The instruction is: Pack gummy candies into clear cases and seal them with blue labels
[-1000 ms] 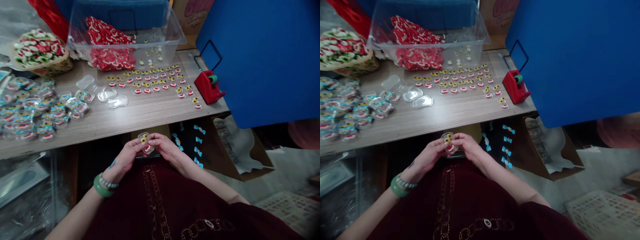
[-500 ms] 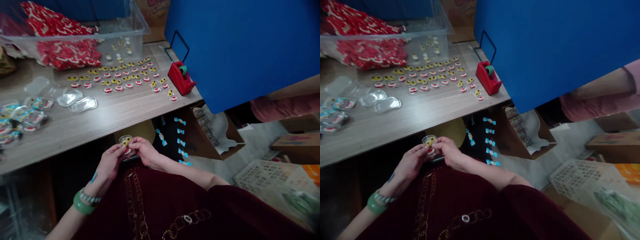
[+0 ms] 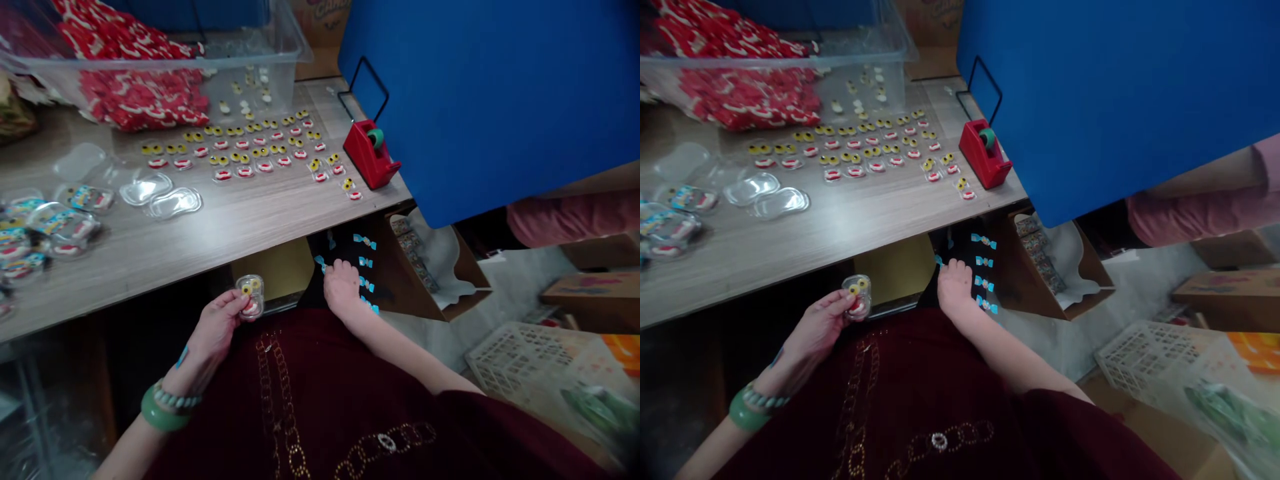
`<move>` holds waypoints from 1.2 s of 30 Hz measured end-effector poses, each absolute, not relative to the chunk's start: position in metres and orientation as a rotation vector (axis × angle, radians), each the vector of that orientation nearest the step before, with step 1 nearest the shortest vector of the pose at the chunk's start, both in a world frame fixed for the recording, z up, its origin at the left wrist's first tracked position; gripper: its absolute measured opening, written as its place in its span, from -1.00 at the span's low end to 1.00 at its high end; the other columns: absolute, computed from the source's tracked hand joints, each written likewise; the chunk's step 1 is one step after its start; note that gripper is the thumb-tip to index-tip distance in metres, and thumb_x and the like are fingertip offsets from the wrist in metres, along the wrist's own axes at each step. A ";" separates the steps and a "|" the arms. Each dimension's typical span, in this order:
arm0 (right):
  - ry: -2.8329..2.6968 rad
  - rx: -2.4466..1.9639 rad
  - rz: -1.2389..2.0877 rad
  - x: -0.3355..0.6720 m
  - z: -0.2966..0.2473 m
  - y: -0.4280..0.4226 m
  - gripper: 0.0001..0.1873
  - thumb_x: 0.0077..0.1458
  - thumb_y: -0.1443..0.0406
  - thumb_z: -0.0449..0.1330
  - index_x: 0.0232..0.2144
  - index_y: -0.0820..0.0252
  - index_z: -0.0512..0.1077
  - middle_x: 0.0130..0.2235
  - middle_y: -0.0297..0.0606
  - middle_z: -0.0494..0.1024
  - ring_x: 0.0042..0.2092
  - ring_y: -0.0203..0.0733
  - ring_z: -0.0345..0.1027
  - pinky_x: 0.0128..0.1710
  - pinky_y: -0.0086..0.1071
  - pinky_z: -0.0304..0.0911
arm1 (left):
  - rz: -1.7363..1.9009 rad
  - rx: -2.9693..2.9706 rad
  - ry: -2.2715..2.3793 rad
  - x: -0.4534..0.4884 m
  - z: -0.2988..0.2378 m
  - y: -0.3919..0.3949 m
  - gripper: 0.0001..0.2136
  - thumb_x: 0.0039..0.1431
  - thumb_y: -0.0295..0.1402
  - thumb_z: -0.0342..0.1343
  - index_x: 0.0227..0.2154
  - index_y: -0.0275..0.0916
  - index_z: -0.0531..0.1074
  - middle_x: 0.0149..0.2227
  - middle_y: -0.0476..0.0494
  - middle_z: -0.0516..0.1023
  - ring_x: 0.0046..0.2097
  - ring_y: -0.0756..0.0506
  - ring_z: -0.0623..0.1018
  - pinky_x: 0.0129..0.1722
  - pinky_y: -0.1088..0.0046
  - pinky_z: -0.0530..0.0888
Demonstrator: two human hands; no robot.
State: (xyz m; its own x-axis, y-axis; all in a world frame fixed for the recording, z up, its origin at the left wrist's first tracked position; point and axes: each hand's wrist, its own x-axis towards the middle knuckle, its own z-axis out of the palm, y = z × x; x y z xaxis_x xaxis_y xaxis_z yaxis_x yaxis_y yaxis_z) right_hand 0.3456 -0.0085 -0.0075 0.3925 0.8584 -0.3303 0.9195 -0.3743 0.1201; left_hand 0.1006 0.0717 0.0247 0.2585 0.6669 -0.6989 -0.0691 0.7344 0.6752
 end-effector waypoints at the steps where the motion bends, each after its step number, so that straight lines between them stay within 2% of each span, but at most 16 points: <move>1: 1.571 2.374 -0.298 0.343 -0.011 -0.008 -0.72 0.19 0.45 0.01 -0.17 0.38 0.50 -0.10 0.10 0.45 -0.04 0.10 0.31 -0.13 -0.15 0.15 | 0.535 0.591 1.216 0.099 0.026 0.071 -0.62 -0.39 -0.24 0.51 -0.58 -0.32 0.45 -0.60 -0.05 0.49 -0.54 0.00 0.46 -0.51 0.51 0.44; 10: 1.494 2.474 -0.385 0.348 -0.019 0.000 -0.76 0.18 0.41 0.05 -0.25 0.22 0.52 -0.15 -0.01 0.47 -0.09 -0.01 0.31 -0.19 -0.24 0.12 | 0.539 0.551 1.212 0.091 0.023 0.065 -0.64 -0.35 -0.25 0.50 -0.56 -0.34 0.47 -0.58 -0.07 0.51 -0.53 0.01 0.48 -0.49 0.54 0.45; 14: 1.530 2.460 -0.283 0.347 -0.019 -0.002 -0.72 0.20 0.41 0.02 -0.16 0.24 0.50 -0.12 0.01 0.45 -0.08 0.00 0.28 -0.18 -0.23 0.09 | 0.537 0.529 1.191 0.094 0.022 0.063 -0.67 -0.31 -0.29 0.49 -0.54 -0.33 0.47 -0.57 -0.07 0.52 -0.51 0.01 0.50 -0.43 0.52 0.48; 22: 1.506 2.467 -0.193 0.342 -0.021 -0.003 -0.72 0.25 0.39 -0.02 -0.13 0.32 0.47 -0.11 0.06 0.42 -0.08 0.04 0.25 -0.19 -0.21 0.07 | 0.515 0.565 1.161 0.086 0.019 0.065 -0.71 -0.21 -0.30 0.45 -0.47 -0.33 0.49 -0.46 -0.18 0.59 -0.43 -0.09 0.59 -0.42 0.43 0.52; 26: 1.503 2.465 -0.227 0.340 -0.019 -0.003 -0.73 0.23 0.40 0.00 -0.17 0.28 0.50 -0.11 0.06 0.41 -0.05 0.06 0.24 -0.17 -0.20 0.09 | 0.467 0.596 1.198 0.085 0.019 0.065 -0.68 -0.21 -0.26 0.45 -0.46 -0.33 0.49 -0.47 -0.18 0.59 -0.45 -0.15 0.62 -0.50 0.43 0.52; 32: 1.447 2.517 -0.299 0.346 -0.020 -0.002 -0.74 0.23 0.38 0.03 -0.19 0.17 0.52 -0.11 -0.03 0.43 -0.06 0.01 0.24 -0.16 -0.22 0.08 | 0.431 0.593 1.203 0.086 0.017 0.065 -0.70 -0.19 -0.27 0.44 -0.49 -0.33 0.47 -0.50 -0.19 0.58 -0.48 -0.14 0.62 -0.57 0.48 0.50; 36: 1.499 2.493 -0.277 0.348 -0.022 -0.002 -0.72 0.25 0.38 0.01 -0.15 0.18 0.51 -0.13 -0.02 0.43 -0.07 0.01 0.24 -0.15 -0.20 0.06 | 0.435 0.585 1.222 0.088 0.018 0.065 -0.70 -0.20 -0.28 0.44 -0.49 -0.34 0.47 -0.52 -0.18 0.57 -0.51 -0.14 0.61 -0.60 0.49 0.48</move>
